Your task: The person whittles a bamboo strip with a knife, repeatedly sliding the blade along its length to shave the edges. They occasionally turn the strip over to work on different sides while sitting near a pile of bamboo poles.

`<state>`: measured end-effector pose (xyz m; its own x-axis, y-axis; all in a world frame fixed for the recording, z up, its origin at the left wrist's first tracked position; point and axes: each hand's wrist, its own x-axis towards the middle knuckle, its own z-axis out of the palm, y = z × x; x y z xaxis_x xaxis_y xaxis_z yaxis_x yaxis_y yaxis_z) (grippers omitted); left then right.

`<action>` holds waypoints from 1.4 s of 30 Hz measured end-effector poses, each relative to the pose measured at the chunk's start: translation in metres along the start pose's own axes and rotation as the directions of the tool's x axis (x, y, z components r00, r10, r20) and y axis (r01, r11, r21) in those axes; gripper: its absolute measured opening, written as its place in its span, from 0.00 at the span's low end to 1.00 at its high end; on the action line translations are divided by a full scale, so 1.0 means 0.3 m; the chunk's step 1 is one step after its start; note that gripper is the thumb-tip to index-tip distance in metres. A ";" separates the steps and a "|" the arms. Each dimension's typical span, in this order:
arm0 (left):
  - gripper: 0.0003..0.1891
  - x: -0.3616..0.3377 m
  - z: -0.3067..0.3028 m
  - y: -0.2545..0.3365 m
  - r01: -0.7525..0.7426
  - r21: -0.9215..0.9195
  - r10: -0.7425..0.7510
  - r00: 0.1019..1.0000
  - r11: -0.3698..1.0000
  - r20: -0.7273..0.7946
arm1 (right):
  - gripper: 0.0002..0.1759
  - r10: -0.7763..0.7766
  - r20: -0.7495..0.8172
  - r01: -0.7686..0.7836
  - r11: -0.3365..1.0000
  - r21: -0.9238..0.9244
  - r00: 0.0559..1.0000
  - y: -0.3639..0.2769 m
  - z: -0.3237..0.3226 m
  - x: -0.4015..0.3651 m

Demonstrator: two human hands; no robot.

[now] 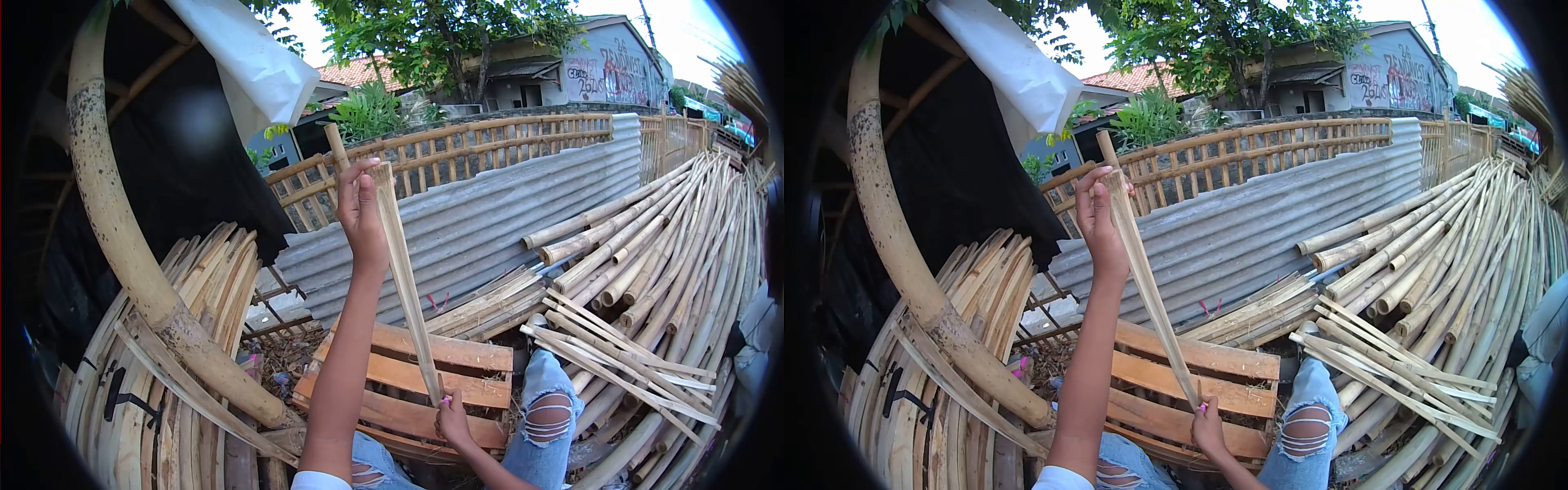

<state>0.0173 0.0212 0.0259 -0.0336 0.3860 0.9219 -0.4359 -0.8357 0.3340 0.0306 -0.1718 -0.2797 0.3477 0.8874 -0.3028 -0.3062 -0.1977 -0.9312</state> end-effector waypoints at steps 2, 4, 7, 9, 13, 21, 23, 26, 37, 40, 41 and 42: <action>0.14 -0.001 0.013 0.011 0.033 -0.075 -0.032 0.999 0.997 0.012 | 0.11 -0.028 0.035 0.026 0.998 0.054 0.999 0.001 -0.012 0.028; 0.15 -0.004 0.021 0.027 0.064 -0.096 -0.063 0.998 0.993 0.013 | 0.13 -0.149 0.062 0.145 0.987 0.069 0.987 -0.151 0.005 -0.020; 0.15 -0.013 0.031 0.020 0.078 -0.145 -0.075 0.997 0.986 0.020 | 0.14 -0.288 0.113 0.265 0.946 0.185 0.951 -0.312 0.027 -0.033; 0.15 -0.013 0.040 0.014 0.044 -0.176 -0.040 0.999 0.983 0.030 | 0.14 -0.350 0.091 0.333 0.929 0.159 0.932 -0.295 0.031 -0.012; 0.15 -0.016 0.036 0.005 0.084 -0.222 -0.079 0.996 0.972 0.032 | 0.17 -0.236 -0.022 0.237 0.962 0.137 0.971 -0.118 0.011 0.001; 0.16 -0.013 0.016 0.010 0.215 -0.344 -0.200 0.977 0.914 0.080 | 0.16 -0.570 -0.068 0.555 0.816 -0.163 0.819 0.120 -0.060 0.181; 0.16 -0.009 0.009 0.002 0.226 -0.363 -0.212 0.974 0.904 0.078 | 0.15 -0.524 -0.024 0.524 0.852 -0.015 0.851 0.077 -0.052 0.149; 0.16 0.002 -0.008 -0.008 0.244 -0.425 -0.221 0.970 0.872 0.103 | 0.15 -0.422 0.012 0.422 0.907 0.010 0.907 0.075 -0.081 0.148; 0.17 0.036 -0.078 -0.080 0.410 -0.686 -0.265 0.912 0.602 0.312 | 0.14 -0.285 -0.055 0.288 0.957 0.043 0.957 -0.237 -0.118 0.014; 0.27 0.000 -0.091 -0.048 0.468 -0.554 -0.314 0.881 0.688 0.355 | 0.15 -0.351 -0.076 0.356 0.933 0.053 0.933 -0.269 -0.150 0.010; 0.33 -0.039 -0.101 -0.037 0.516 -0.449 -0.377 0.851 0.730 0.366 | 0.15 -0.364 -0.089 0.369 0.929 0.038 0.927 -0.278 -0.181 0.005; 0.40 -0.075 -0.107 -0.054 0.539 -0.365 -0.411 0.831 0.759 0.374 | 0.16 -0.383 -0.108 0.388 0.921 0.030 0.918 -0.277 -0.201 0.014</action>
<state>-0.0038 0.0385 -0.0066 0.4875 0.5186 0.7024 -0.6770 -0.2835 0.6792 0.1110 -0.1767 -0.2158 0.5317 0.8450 0.0567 -0.1739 0.1745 -0.9692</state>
